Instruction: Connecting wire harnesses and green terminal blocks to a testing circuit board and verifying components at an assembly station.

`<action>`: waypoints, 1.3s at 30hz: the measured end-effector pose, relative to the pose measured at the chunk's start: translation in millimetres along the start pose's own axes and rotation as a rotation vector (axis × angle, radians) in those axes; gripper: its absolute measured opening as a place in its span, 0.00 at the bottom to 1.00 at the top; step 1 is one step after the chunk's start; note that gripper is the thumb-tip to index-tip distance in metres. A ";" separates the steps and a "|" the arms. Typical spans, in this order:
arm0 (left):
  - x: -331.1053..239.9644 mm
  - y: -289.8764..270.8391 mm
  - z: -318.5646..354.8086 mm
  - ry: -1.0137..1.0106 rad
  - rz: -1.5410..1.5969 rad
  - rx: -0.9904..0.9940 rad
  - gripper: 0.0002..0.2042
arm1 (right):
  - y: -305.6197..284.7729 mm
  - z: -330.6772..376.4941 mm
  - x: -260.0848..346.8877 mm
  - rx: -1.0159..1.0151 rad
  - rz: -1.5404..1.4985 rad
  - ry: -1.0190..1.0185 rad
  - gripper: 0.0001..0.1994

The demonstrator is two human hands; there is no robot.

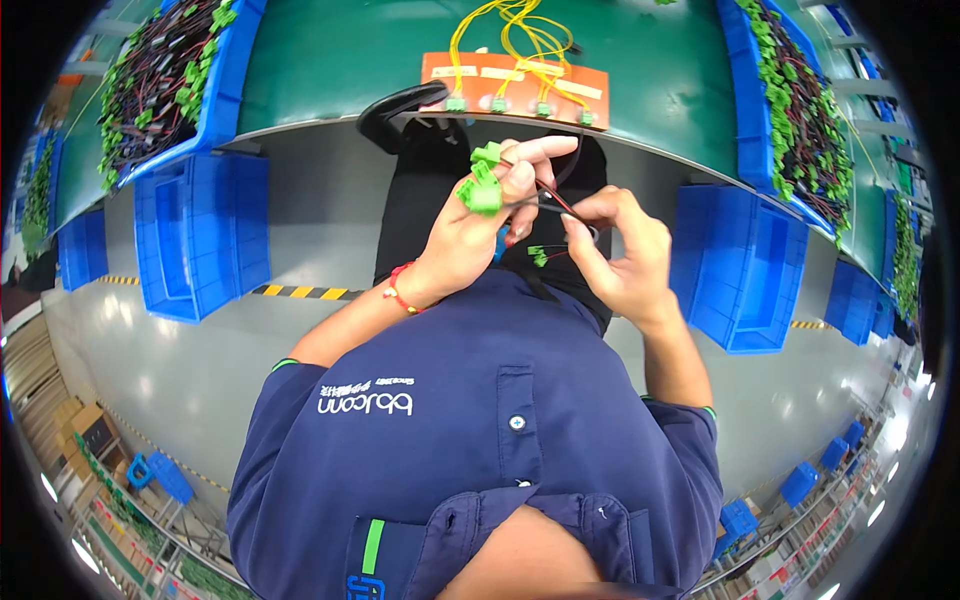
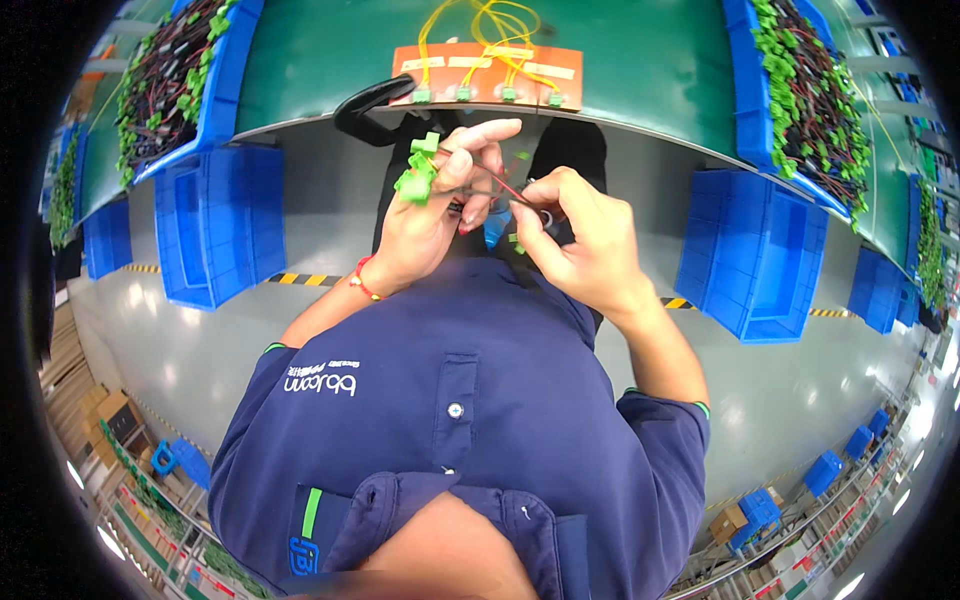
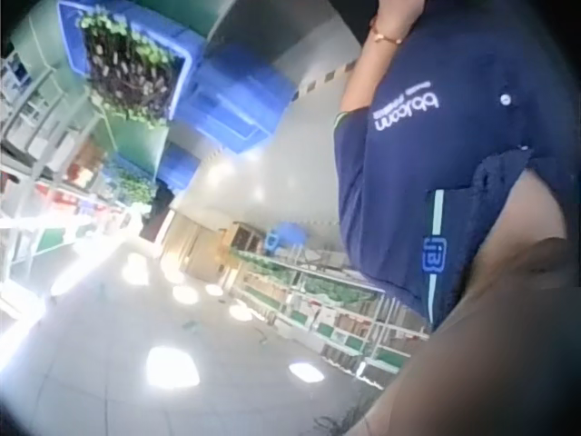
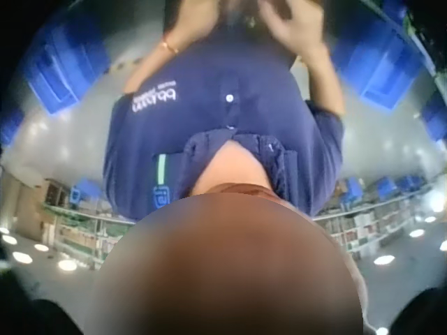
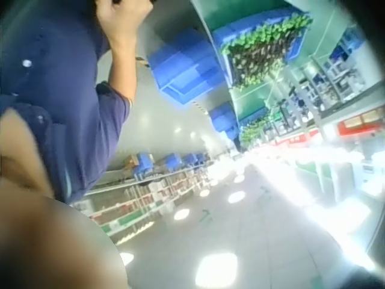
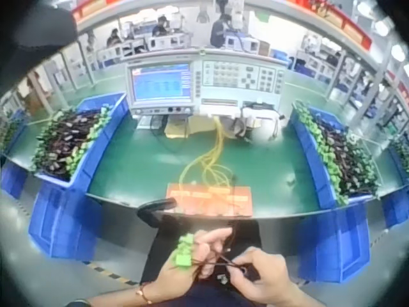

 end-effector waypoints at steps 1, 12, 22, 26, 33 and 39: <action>1.5 -2.4 2.1 -0.006 -0.010 -0.011 0.25 | 13.0 3.6 -11.7 -0.023 -0.055 0.096 0.06; 6.0 -34.2 10.2 -0.138 -0.177 -0.245 0.18 | 24.9 8.7 -13.1 -0.365 -0.009 -0.035 0.09; 35.8 -38.9 -6.0 -0.206 -0.183 -0.195 0.18 | 16.1 22.8 8.6 -0.129 0.101 -0.327 0.12; 50.2 -43.4 -6.3 -0.284 0.208 -0.255 0.19 | 37.1 21.8 -8.3 0.057 -0.105 -0.038 0.13; 63.4 -38.4 -4.7 -0.268 0.829 -0.242 0.15 | 45.4 24.8 -26.6 0.058 -0.786 0.333 0.12; 63.2 -30.6 -8.1 -0.218 1.075 -0.211 0.14 | 32.5 18.8 -23.5 -0.049 -0.609 0.182 0.11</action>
Point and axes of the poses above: each hand's wrist, its own z-axis away from the middle knuckle, its own y-axis out of the palm, x = y × z, the point moved 5 cm from there along -z, towards the middle knuckle, and after that the axes turned 13 degrees about y, right-handed, at the moved point
